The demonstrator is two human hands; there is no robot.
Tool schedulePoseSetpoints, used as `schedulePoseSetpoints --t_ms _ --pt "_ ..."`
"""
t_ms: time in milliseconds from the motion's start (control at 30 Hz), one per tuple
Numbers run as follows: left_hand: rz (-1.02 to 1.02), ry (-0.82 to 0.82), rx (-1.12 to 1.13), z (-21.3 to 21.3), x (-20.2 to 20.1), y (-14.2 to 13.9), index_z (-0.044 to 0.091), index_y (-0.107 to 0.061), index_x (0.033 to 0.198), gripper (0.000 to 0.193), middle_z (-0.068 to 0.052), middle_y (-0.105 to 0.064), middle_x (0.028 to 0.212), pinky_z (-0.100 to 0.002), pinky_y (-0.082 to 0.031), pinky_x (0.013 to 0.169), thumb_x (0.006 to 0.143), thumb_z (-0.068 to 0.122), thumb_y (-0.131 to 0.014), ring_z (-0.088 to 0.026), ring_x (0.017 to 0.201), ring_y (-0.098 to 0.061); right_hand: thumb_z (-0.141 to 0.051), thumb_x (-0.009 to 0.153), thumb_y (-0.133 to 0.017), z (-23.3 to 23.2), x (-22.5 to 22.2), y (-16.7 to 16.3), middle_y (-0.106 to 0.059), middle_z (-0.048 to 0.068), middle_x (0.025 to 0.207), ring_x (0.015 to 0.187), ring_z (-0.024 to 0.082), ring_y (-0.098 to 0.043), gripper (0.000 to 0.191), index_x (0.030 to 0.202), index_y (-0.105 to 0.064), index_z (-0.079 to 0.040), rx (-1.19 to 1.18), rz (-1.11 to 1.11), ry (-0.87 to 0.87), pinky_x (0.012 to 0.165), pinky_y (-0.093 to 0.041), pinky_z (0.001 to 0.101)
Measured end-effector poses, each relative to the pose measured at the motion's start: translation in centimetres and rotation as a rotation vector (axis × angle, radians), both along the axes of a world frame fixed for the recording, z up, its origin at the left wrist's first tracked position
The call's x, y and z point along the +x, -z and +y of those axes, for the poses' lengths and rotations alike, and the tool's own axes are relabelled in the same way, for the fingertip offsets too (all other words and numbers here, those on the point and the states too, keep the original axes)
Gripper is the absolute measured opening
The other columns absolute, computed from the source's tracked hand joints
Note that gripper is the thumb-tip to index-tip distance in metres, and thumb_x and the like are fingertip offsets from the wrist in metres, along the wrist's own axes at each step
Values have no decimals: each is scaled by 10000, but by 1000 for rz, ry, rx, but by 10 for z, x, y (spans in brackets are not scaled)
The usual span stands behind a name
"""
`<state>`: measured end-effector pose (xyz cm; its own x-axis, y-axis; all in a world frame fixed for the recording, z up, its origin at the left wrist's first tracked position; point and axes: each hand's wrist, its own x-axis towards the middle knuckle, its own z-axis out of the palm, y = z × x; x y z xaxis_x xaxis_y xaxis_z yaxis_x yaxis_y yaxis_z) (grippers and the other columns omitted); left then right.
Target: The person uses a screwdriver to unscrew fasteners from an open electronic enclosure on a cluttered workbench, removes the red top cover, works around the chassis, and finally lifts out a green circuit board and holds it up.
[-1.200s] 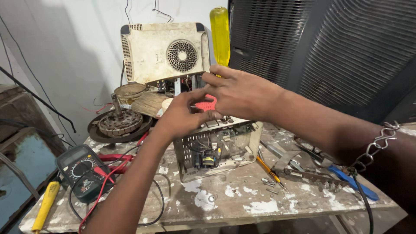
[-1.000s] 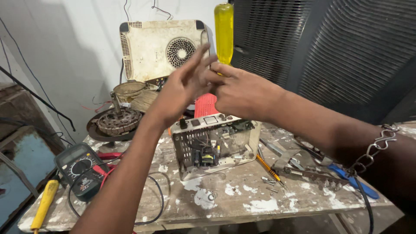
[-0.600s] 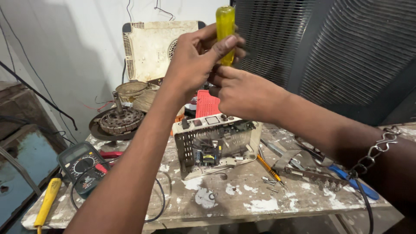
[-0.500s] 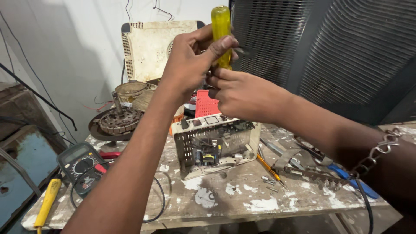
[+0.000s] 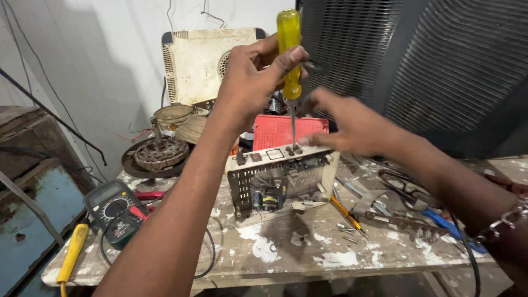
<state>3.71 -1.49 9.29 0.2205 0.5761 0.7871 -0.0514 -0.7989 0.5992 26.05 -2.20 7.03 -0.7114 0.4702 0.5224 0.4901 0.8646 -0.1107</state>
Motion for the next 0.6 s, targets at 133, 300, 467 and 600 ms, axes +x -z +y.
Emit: schedulePoseSetpoints --t_ms 133,300,467,600 --pt "19 -43 42 -2 2 1 24 -757 1165 421 -29 -768 869 -292 -623 776 945 383 -741 -89 814 -730 -293 827 -800 9 1 16 -735 138 1162 1069 289 -703 485 1246 -668 -87 -236 -185 106 919 -529 437" --pt "8 -75 85 -2 11 1 12 -744 1239 450 -51 -789 885 -283 -621 791 953 359 -747 -87 812 -746 -185 787 -784 9 -1 22 -792 114 1026 907 271 -777 410 1196 -754 -170 -288 -142 223 853 -577 392" --pt "-22 -172 99 -7 25 0 31 -686 1318 523 -49 -821 933 -273 -649 733 913 349 -776 -70 793 -784 -152 768 -807 6 -5 19 -797 109 1011 910 251 -767 388 1155 -778 -153 -243 -95 176 834 -575 388" --pt "7 -394 81 -15 41 -2 70 -748 1258 479 -44 -816 772 -267 -595 617 874 356 -767 -55 655 -739 -96 846 -694 3 -7 18 -842 90 949 786 291 -789 406 1227 -766 -216 -556 -50 438 759 -629 410"
